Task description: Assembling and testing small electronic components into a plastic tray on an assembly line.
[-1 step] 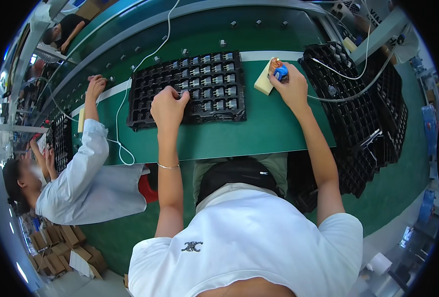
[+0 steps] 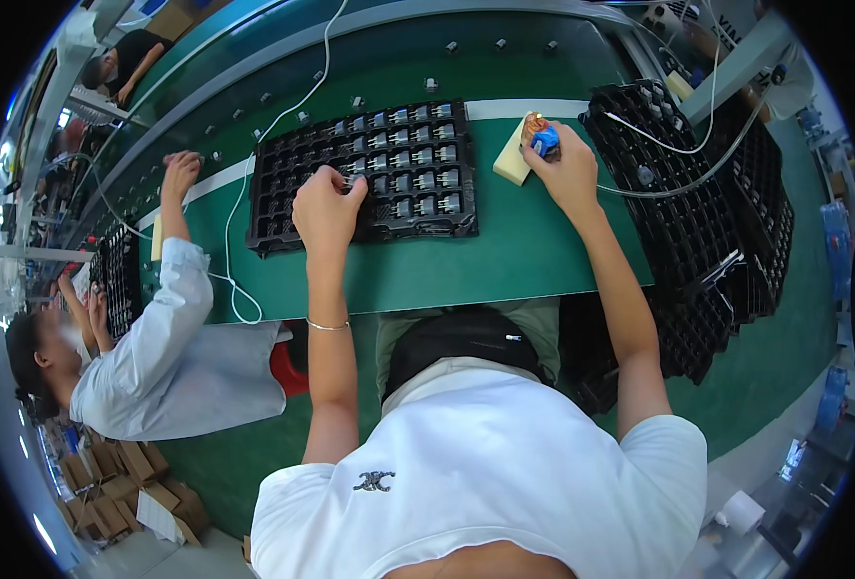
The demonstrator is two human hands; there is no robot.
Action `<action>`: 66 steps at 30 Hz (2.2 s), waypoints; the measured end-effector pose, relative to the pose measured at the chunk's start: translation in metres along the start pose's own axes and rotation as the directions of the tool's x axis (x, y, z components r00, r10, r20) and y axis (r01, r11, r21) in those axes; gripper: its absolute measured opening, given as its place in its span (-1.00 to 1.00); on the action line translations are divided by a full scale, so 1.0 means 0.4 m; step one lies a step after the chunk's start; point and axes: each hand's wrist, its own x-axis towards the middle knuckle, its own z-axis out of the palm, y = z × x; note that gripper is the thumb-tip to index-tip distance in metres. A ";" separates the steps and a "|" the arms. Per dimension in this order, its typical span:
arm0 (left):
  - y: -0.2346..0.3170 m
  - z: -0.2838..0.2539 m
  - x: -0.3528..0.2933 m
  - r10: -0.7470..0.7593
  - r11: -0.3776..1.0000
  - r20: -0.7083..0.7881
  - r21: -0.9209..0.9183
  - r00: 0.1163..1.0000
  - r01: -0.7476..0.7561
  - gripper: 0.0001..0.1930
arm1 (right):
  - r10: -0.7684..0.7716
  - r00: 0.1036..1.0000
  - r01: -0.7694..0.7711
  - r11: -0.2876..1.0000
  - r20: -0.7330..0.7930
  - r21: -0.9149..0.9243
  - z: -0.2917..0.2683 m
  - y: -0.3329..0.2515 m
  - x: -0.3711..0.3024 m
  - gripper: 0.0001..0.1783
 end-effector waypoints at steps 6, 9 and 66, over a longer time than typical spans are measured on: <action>0.051 0.025 -0.004 0.098 0.859 -0.011 -0.504 0.995 -0.090 -0.76 | 0.007 1.000 -0.007 1.000 0.021 -0.013 -0.007 -0.002 -0.001 -0.57; 0.073 0.065 -0.010 0.138 0.583 0.075 -0.812 0.988 -0.020 -0.80 | 0.000 1.000 0.000 1.000 0.023 -0.017 -0.005 -0.002 0.000 -0.57; 0.206 0.047 -0.111 0.251 0.262 0.140 -0.962 0.958 0.072 -0.80 | 0.048 0.740 -0.638 0.368 0.671 0.676 -0.040 -0.222 -0.001 -0.62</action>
